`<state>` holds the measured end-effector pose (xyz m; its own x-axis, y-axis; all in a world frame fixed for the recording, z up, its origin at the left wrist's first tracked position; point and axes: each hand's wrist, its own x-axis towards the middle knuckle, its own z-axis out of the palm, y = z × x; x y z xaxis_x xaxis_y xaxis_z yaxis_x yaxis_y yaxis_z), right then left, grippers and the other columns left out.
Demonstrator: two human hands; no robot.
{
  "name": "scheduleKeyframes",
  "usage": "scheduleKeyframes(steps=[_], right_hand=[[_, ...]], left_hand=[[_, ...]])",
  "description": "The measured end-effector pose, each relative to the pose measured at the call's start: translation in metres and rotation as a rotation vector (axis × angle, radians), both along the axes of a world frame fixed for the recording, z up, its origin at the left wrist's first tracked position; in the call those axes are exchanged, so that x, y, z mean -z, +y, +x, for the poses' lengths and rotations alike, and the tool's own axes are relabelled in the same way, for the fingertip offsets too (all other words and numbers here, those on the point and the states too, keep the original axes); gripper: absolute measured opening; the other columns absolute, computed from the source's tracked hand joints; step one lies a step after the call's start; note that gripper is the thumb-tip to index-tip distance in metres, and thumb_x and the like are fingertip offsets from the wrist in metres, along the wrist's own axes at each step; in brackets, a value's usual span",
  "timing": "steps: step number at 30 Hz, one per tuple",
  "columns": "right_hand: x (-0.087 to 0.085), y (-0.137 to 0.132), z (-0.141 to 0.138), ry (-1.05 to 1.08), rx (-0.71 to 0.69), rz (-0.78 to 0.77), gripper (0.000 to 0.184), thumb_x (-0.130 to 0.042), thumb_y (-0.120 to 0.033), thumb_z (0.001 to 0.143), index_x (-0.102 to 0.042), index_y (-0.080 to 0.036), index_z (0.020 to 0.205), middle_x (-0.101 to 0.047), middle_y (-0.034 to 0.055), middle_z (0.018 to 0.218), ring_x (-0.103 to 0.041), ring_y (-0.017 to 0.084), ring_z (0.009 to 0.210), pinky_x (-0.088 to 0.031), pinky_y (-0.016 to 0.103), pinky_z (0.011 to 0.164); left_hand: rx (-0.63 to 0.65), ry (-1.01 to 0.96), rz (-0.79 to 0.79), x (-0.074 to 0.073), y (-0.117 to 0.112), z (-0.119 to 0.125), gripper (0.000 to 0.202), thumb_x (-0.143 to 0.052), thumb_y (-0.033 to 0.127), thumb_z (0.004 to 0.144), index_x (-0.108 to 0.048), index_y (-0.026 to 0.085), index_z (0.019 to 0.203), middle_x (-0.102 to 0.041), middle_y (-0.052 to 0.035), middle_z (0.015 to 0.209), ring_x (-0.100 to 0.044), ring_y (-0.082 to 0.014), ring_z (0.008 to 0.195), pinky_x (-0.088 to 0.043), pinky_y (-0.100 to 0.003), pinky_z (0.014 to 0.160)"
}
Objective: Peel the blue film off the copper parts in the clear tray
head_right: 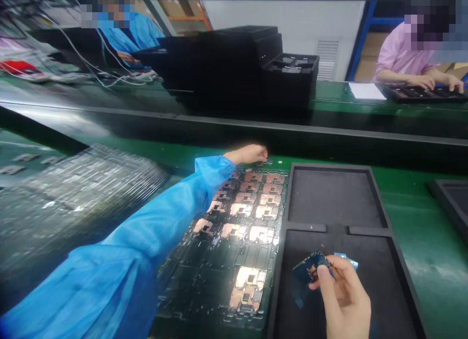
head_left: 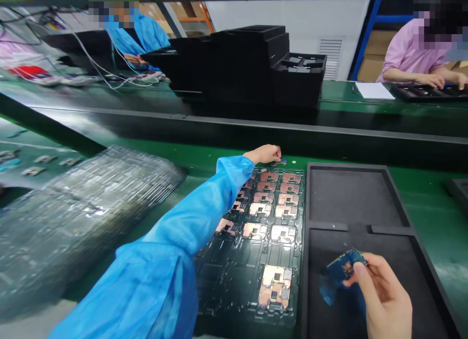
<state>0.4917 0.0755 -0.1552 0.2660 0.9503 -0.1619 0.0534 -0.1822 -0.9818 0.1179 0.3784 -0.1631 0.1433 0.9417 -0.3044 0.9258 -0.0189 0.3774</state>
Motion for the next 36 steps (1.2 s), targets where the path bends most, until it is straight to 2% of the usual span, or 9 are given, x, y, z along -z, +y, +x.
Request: scheduleKeyframes(steps=[2,6,10,15,18,20,24,30,36], right_hand=[[0.001,0.002,0.001,-0.004,-0.003,0.003,0.039,-0.085,-0.058,0.088,-0.075,-0.024,0.103,-0.077,0.002,0.081,-0.074,0.02,0.065,-0.065,0.028,0.064],[0.004,0.012,0.009,-0.036,-0.084,0.045,0.038,-0.085,-0.057,0.087,-0.078,-0.022,0.1,-0.078,0.005,0.082,-0.074,0.021,0.064,-0.066,0.029,0.061],[0.004,0.023,0.016,-0.042,-0.2,0.005,0.042,-0.085,-0.059,0.088,-0.077,-0.02,0.102,-0.08,0.0079,0.087,-0.077,0.023,0.075,-0.065,0.031,0.067],[0.006,0.032,0.022,-0.095,-0.3,-0.053,0.049,-0.082,-0.062,0.089,-0.072,-0.02,0.113,-0.078,0.0055,0.085,-0.074,0.021,0.077,-0.059,0.029,0.067],[0.004,0.033,0.024,-0.102,-0.368,-0.071,0.047,-0.081,-0.062,0.09,-0.072,-0.021,0.111,-0.078,0.0049,0.087,-0.073,0.02,0.077,-0.058,0.03,0.068],[-0.001,0.03,0.022,-0.088,-0.409,-0.077,0.044,-0.081,-0.061,0.09,-0.072,-0.021,0.108,-0.077,0.0042,0.086,-0.073,0.02,0.077,-0.059,0.03,0.069],[-0.012,0.023,0.004,-0.064,-0.428,-0.039,0.038,-0.081,-0.055,0.092,-0.071,-0.023,0.109,-0.077,0.004,0.088,-0.073,0.019,0.077,-0.06,0.03,0.069],[-0.013,0.018,-0.043,-0.176,-0.614,-0.001,0.035,-0.075,-0.053,0.094,-0.071,-0.021,0.108,-0.072,0.0024,0.082,-0.068,0.018,0.072,-0.054,0.028,0.06],[-0.005,0.032,-0.018,-0.36,-0.494,0.036,0.041,-0.072,-0.056,0.091,-0.07,-0.019,0.108,-0.073,0.0044,0.081,-0.067,0.019,0.069,-0.051,0.028,0.058]], left_hand=[[-0.044,-0.049,-0.005,-0.001,-0.002,0.002,0.023,-0.076,0.036,0.1,-0.074,0.015,0.106,-0.078,-0.0066,0.105,-0.075,-0.0217,0.096,-0.061,-0.043,0.093],[-0.135,-0.178,0.007,-0.013,-0.011,0.01,0.009,-0.081,0.022,0.089,-0.076,0.015,0.088,-0.081,-0.006,0.089,-0.076,-0.0219,0.085,-0.061,-0.034,0.082],[-0.251,-0.299,0.105,-0.033,-0.04,0.023,0.011,-0.077,0.025,0.091,-0.073,0.014,0.095,-0.082,-0.0108,0.097,-0.076,-0.0235,0.087,-0.061,-0.036,0.077],[-0.431,-0.652,0.259,-0.074,-0.132,0.047,0.016,-0.076,0.024,0.095,-0.075,0.013,0.107,-0.082,-0.0087,0.095,-0.075,-0.0211,0.09,-0.062,-0.04,0.089],[-0.453,-0.747,0.163,-0.096,-0.203,0.058,0.026,-0.082,0.034,0.09,-0.082,0.018,0.112,-0.082,-0.0063,0.09,-0.075,-0.0233,0.084,-0.061,-0.035,0.08],[-0.477,-0.795,0.121,-0.099,-0.245,0.062,0.028,-0.088,0.039,0.081,-0.084,0.021,0.101,-0.082,-0.0069,0.086,-0.075,-0.0243,0.078,-0.06,-0.033,0.072],[-0.613,-0.899,0.12,-0.079,-0.309,0.071,0.026,-0.092,0.039,0.074,-0.082,0.023,0.093,-0.081,-0.006,0.083,-0.075,-0.0246,0.076,-0.062,-0.034,0.073],[-0.81,-1.076,0.154,-0.032,-0.361,0.088,0.029,-0.089,0.039,0.079,-0.077,0.02,0.098,-0.083,-0.0062,0.091,-0.079,-0.0234,0.09,-0.061,-0.032,0.086],[-0.86,-1.253,0.116,-0.017,-0.388,0.104,0.027,-0.087,0.039,0.084,-0.075,0.021,0.099,-0.083,-0.005,0.093,-0.08,-0.022,0.092,-0.061,-0.029,0.084]])
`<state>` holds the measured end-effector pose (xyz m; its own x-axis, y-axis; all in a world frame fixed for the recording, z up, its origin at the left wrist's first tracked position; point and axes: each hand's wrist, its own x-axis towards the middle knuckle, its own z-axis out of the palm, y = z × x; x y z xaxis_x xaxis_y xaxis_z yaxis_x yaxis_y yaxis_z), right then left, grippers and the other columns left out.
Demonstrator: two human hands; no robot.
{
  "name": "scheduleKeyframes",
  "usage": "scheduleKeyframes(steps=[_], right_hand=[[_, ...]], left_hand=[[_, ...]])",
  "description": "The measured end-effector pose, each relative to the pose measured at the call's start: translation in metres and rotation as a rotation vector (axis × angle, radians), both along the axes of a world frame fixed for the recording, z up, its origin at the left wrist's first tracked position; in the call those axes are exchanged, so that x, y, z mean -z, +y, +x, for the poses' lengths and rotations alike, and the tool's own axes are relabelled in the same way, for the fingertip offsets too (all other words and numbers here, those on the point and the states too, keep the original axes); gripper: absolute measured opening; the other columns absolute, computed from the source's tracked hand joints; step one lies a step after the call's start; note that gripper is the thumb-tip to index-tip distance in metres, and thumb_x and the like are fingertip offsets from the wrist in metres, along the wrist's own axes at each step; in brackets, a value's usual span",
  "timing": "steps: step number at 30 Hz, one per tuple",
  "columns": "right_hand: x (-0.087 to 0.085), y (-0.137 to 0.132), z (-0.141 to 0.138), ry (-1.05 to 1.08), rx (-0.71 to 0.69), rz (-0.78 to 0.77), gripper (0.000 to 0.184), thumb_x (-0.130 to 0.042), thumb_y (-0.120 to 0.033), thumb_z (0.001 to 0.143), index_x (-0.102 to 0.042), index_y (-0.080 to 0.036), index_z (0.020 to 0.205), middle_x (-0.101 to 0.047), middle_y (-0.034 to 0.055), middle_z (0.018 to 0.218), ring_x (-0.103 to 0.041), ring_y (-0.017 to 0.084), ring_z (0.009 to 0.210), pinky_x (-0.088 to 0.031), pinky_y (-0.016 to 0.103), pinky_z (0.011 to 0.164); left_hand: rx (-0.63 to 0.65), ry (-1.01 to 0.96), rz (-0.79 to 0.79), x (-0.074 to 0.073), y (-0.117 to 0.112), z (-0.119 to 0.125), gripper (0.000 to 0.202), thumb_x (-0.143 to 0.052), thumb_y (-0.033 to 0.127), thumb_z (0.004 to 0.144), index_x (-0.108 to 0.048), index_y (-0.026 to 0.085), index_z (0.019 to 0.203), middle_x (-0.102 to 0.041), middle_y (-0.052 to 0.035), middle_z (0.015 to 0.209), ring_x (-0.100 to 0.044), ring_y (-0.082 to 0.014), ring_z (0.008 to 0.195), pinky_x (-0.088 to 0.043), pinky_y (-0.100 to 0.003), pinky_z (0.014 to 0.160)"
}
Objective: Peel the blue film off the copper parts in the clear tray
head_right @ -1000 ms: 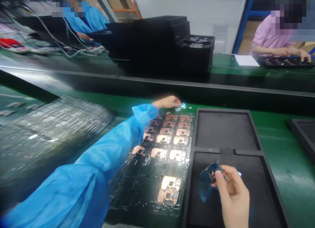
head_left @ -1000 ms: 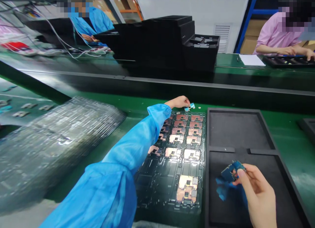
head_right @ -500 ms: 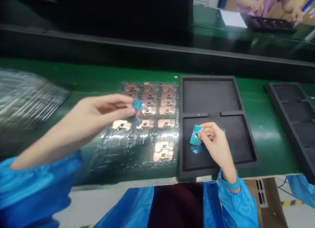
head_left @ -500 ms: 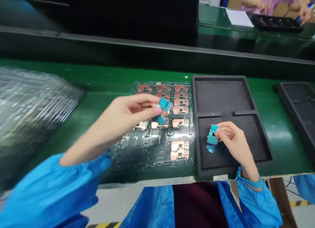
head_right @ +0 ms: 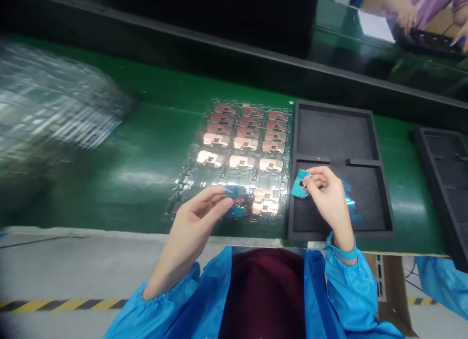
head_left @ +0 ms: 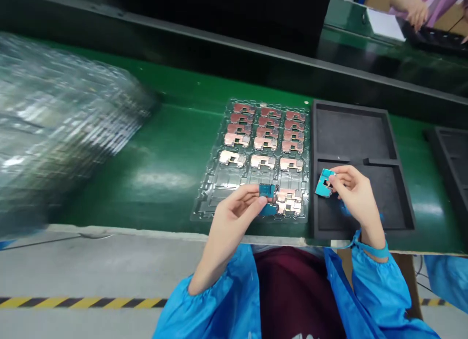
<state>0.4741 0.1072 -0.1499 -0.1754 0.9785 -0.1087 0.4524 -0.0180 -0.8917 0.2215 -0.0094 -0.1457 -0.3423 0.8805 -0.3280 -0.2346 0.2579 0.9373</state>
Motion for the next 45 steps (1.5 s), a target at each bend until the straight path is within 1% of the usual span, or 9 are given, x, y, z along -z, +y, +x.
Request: scheduleKeyframes(steps=[4,6,10,14,16,23,31,38,45], right_hand=[[0.007,0.005,0.022,-0.162,0.017,0.026,0.037,-0.067,-0.054,0.093,-0.071,-0.019,0.105,-0.073,0.0041,0.078,-0.067,0.02,0.069,-0.056,0.033,0.066],[0.006,0.001,0.021,-0.242,0.06,0.073,0.03,-0.07,-0.047,0.091,-0.074,-0.02,0.105,-0.073,0.0057,0.087,-0.066,0.021,0.073,-0.056,0.036,0.073],[-0.015,-0.026,0.0,-0.343,0.164,0.396,0.026,-0.07,-0.035,0.098,-0.075,-0.023,0.12,-0.07,0.0095,0.117,-0.059,0.018,0.075,-0.055,0.038,0.075],[-0.038,-0.054,-0.022,-0.105,-0.173,0.481,0.02,-0.065,-0.025,0.107,-0.075,-0.026,0.124,-0.074,0.0058,0.112,-0.065,0.016,0.077,-0.058,0.032,0.071],[-0.042,-0.058,-0.029,-0.093,-0.216,0.534,0.018,-0.066,-0.018,0.107,-0.076,-0.025,0.119,-0.075,0.0045,0.107,-0.068,0.017,0.083,-0.06,0.033,0.076],[-0.034,-0.057,-0.028,-0.096,-0.198,0.584,0.015,-0.07,-0.013,0.104,-0.077,-0.025,0.11,-0.076,0.0037,0.104,-0.073,0.019,0.09,-0.062,0.036,0.08],[-0.029,-0.067,-0.029,-0.161,-0.121,0.858,0.026,-0.074,-0.004,0.099,-0.076,-0.026,0.114,-0.079,0.0032,0.1,-0.075,0.02,0.091,-0.062,0.036,0.079],[-0.02,-0.076,-0.014,-0.331,-0.148,1.096,0.05,-0.077,-0.006,0.096,-0.072,-0.028,0.141,-0.083,0.003,0.114,-0.079,0.023,0.098,-0.069,0.037,0.085],[-0.029,-0.083,-0.008,-0.459,-0.239,1.215,0.03,-0.077,-0.008,0.098,-0.079,-0.019,0.126,-0.084,0.0029,0.116,-0.077,0.021,0.091,-0.069,0.033,0.079]], left_hand=[[0.079,-0.019,0.029,-0.001,0.001,0.013,0.021,-0.085,0.036,0.086,-0.076,0.021,0.097,-0.083,-0.0046,0.089,-0.08,-0.022,0.09,-0.062,-0.029,0.083],[0.106,-0.021,0.042,-0.004,0.005,0.023,0.017,-0.084,0.033,0.086,-0.077,0.021,0.096,-0.084,-0.0041,0.089,-0.08,-0.0208,0.087,-0.062,-0.029,0.082],[0.125,0.015,0.064,-0.007,0.012,0.045,0.012,-0.081,0.028,0.088,-0.077,0.02,0.096,-0.084,-0.0035,0.088,-0.079,-0.0179,0.082,-0.061,-0.025,0.077],[0.117,0.081,0.138,-0.005,0.014,0.06,0.008,-0.078,0.027,0.09,-0.077,0.02,0.092,-0.082,-0.0032,0.086,-0.077,-0.0166,0.077,-0.061,-0.025,0.072],[0.091,0.125,0.177,-0.006,0.014,0.064,0.005,-0.077,0.025,0.091,-0.078,0.02,0.092,-0.081,-0.0027,0.087,-0.075,-0.0157,0.077,-0.061,-0.025,0.073],[0.069,0.26,0.24,-0.008,0.008,0.072,0.003,-0.076,0.019,0.091,-0.079,0.02,0.09,-0.076,0.0004,0.077,-0.066,-0.012,0.067,-0.056,-0.022,0.064],[0.039,0.164,0.178,-0.02,0.004,0.079,0.004,-0.078,0.022,0.09,-0.082,0.021,0.092,-0.078,-0.0009,0.079,-0.07,-0.0158,0.071,-0.061,-0.027,0.071],[0.045,0.001,0.087,-0.025,-0.004,0.076,0.011,-0.085,0.029,0.086,-0.086,0.022,0.095,-0.083,-0.0035,0.085,-0.077,-0.0209,0.076,-0.066,-0.031,0.072],[0.002,-0.122,0.109,-0.017,-0.009,0.073,0.013,-0.09,0.03,0.085,-0.09,0.024,0.096,-0.083,-0.0018,0.079,-0.072,-0.0155,0.061,-0.065,-0.026,0.061]])
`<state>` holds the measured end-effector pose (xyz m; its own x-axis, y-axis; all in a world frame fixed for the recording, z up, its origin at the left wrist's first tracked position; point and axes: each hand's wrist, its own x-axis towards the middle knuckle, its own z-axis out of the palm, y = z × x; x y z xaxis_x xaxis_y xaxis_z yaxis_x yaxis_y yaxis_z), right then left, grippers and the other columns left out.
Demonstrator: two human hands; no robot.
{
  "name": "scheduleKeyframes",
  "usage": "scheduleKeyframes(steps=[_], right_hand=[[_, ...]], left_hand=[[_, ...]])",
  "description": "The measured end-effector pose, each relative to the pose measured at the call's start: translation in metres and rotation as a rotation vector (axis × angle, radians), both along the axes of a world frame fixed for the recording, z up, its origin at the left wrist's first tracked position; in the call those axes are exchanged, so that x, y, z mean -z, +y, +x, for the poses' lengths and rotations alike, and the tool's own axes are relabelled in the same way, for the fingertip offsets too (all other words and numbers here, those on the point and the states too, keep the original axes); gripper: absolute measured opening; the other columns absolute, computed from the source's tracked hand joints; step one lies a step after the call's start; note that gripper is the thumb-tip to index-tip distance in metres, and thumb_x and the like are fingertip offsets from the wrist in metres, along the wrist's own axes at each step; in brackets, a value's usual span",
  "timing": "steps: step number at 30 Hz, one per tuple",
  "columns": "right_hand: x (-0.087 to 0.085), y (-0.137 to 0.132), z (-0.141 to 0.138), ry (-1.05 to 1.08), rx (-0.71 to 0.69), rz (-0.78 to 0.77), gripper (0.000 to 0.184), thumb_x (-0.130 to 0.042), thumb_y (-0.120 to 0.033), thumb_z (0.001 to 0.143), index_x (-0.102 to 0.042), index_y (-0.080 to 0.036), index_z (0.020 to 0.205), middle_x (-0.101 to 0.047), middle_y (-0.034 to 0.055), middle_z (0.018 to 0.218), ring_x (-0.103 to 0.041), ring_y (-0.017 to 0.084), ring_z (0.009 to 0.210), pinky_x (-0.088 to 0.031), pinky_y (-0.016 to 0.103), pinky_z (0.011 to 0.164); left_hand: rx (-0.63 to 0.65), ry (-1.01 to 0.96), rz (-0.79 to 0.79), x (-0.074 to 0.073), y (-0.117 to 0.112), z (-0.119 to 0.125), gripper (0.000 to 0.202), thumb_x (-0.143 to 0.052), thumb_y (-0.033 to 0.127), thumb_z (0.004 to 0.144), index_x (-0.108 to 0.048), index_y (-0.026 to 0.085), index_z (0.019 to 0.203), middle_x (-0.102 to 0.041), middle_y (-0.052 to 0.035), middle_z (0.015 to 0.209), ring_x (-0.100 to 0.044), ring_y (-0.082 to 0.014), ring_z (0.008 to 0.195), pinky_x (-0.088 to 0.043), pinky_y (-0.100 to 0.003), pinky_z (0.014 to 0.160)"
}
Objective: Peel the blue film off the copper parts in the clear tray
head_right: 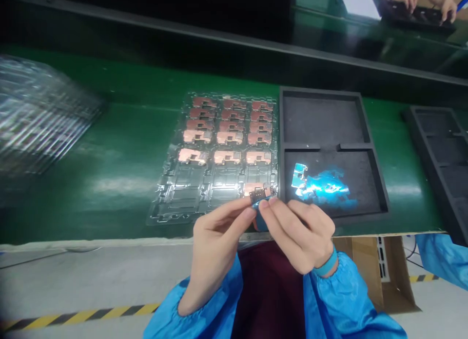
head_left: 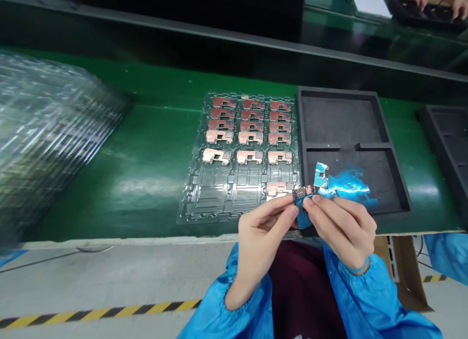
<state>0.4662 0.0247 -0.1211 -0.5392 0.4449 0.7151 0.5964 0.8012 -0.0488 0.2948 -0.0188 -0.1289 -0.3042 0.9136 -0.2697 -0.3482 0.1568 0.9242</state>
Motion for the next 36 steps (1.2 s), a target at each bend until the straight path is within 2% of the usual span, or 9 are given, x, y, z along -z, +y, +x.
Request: scheduleKeyframes(steps=[7,9,13,18,21,25,31,36], right_hand=[[-0.004,0.005,-0.003,0.002,-0.042,0.041,0.021,-0.075,-0.009,0.099,-0.081,-0.019,0.116,-0.085,0.0019,0.108,-0.079,0.019,0.086,-0.071,0.033,0.074],[-0.003,0.006,-0.003,0.014,-0.051,0.027,0.02,-0.074,-0.011,0.1,-0.08,-0.022,0.115,-0.084,0.0013,0.108,-0.08,0.02,0.09,-0.072,0.034,0.076],[0.0,0.007,-0.002,0.078,-0.09,-0.034,0.02,-0.071,-0.008,0.1,-0.078,-0.02,0.114,-0.082,0.0035,0.105,-0.08,0.022,0.098,-0.072,0.034,0.083],[0.002,0.007,-0.003,0.165,-0.127,-0.087,0.018,-0.067,-0.011,0.102,-0.073,-0.025,0.112,-0.08,0.0025,0.104,-0.081,0.023,0.105,-0.074,0.037,0.084],[0.002,0.006,-0.003,0.19,-0.154,-0.08,0.013,-0.064,-0.012,0.104,-0.07,-0.024,0.106,-0.08,0.0043,0.104,-0.081,0.023,0.107,-0.074,0.035,0.081],[0.0,0.003,-0.001,0.187,-0.171,-0.091,0.012,-0.068,-0.011,0.101,-0.069,-0.023,0.101,-0.081,0.0056,0.103,-0.081,0.024,0.107,-0.074,0.034,0.076],[0.002,-0.003,-0.003,0.247,-0.157,-0.052,0.016,-0.069,-0.01,0.099,-0.07,-0.024,0.092,-0.082,0.002,0.097,-0.082,0.023,0.102,-0.074,0.034,0.073],[0.003,-0.011,-0.003,0.288,-0.133,-0.025,0.021,-0.067,-0.007,0.098,-0.066,-0.025,0.087,-0.08,0.0003,0.096,-0.08,0.021,0.103,-0.073,0.033,0.071]], left_hand=[[-0.007,-0.121,-0.061,0.001,0.002,-0.003,0.026,-0.095,0.04,0.079,-0.087,0.022,0.097,-0.083,-0.0033,0.083,-0.071,-0.0154,0.063,-0.064,-0.028,0.063],[0.019,-0.156,-0.07,-0.001,0.004,-0.003,0.026,-0.095,0.041,0.079,-0.087,0.023,0.096,-0.082,-0.0028,0.082,-0.071,-0.015,0.065,-0.063,-0.027,0.066],[0.075,-0.234,-0.073,-0.004,0.007,-0.004,0.03,-0.097,0.044,0.077,-0.087,0.023,0.095,-0.079,-0.0021,0.08,-0.068,-0.014,0.067,-0.06,-0.026,0.067],[0.129,-0.366,-0.133,-0.006,0.008,-0.005,0.039,-0.099,0.051,0.072,-0.087,0.021,0.095,-0.08,-0.0048,0.083,-0.069,-0.0161,0.073,-0.06,-0.027,0.071],[0.159,-0.511,-0.168,-0.008,0.009,-0.006,0.038,-0.101,0.049,0.07,-0.084,0.02,0.087,-0.077,-0.0021,0.078,-0.066,-0.0134,0.066,-0.057,-0.023,0.062],[0.171,-0.634,-0.189,-0.01,0.01,-0.006,0.038,-0.102,0.046,0.069,-0.077,0.018,0.075,-0.073,-0.0001,0.076,-0.062,-0.0105,0.061,-0.051,-0.018,0.05],[0.202,-0.67,-0.21,-0.015,0.012,-0.007,0.043,-0.103,0.05,0.067,-0.078,0.018,0.081,-0.068,0.0011,0.072,-0.058,-0.0099,0.06,-0.053,-0.021,0.054],[0.195,-0.671,-0.215,-0.013,0.011,-0.006,0.046,-0.103,0.053,0.066,-0.077,0.019,0.081,-0.067,0.0009,0.073,-0.057,-0.0106,0.061,-0.053,-0.022,0.055]])
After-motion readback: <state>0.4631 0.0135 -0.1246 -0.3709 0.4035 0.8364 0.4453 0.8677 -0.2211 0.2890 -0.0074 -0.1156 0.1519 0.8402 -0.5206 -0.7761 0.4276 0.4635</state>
